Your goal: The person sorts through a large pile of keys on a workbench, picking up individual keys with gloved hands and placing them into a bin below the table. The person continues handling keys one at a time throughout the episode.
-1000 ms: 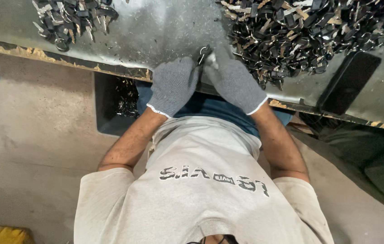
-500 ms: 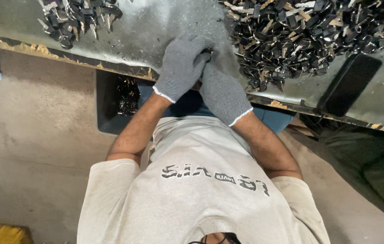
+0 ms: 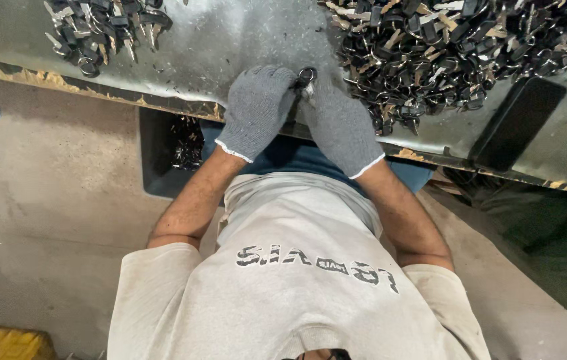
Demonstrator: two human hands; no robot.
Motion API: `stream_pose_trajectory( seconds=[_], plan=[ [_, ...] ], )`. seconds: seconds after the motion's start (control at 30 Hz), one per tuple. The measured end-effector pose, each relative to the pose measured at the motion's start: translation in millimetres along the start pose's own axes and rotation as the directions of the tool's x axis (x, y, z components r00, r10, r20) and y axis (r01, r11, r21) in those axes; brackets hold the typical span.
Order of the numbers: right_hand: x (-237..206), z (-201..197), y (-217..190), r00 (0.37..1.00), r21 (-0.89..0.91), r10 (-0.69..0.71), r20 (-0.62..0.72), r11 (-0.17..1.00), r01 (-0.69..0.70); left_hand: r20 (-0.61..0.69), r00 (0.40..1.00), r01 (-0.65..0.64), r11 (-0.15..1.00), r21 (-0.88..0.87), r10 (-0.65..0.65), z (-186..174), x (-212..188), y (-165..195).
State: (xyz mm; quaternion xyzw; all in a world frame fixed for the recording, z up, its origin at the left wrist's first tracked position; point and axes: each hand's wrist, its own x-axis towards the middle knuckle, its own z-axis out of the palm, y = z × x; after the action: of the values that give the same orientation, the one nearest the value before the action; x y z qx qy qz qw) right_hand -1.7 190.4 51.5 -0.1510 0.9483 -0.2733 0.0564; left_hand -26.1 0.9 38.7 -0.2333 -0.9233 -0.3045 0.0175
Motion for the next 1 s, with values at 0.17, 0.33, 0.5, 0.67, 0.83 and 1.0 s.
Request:
stream_pose_trajectory(
  seconds=[0.17,0.33,0.5,0.67,0.83,1.0],
  plan=[
    [-7,23,-10,0.989,-0.423,0.138,-0.05,0.894,-0.146,0.091,0.994,-0.067,0.99,0.126,0.056,12,-5,-3],
    [-6,36,-14,0.972,-0.412,0.231,-0.032,0.883,-0.224,0.052,0.992,-0.119,0.98,0.16,0.112,18,-8,-5],
    [3,25,-12,0.986,-0.4,0.063,-0.157,0.908,-0.122,0.027,0.984,-0.176,0.972,0.157,0.174,15,-3,-5],
    [-4,7,0,0.996,-0.361,0.007,0.087,0.932,0.025,-0.043,0.999,-0.01,0.997,-0.076,0.007,2,5,-5],
    [-1,-1,4,0.997,-0.159,0.076,-0.011,0.984,-0.077,0.03,0.999,0.048,0.992,-0.121,-0.044,-2,3,-4],
    [1,7,-2,0.995,-0.234,0.097,0.009,0.968,-0.092,-0.051,0.998,-0.047,0.999,-0.021,0.046,6,-4,-4]
  ],
)
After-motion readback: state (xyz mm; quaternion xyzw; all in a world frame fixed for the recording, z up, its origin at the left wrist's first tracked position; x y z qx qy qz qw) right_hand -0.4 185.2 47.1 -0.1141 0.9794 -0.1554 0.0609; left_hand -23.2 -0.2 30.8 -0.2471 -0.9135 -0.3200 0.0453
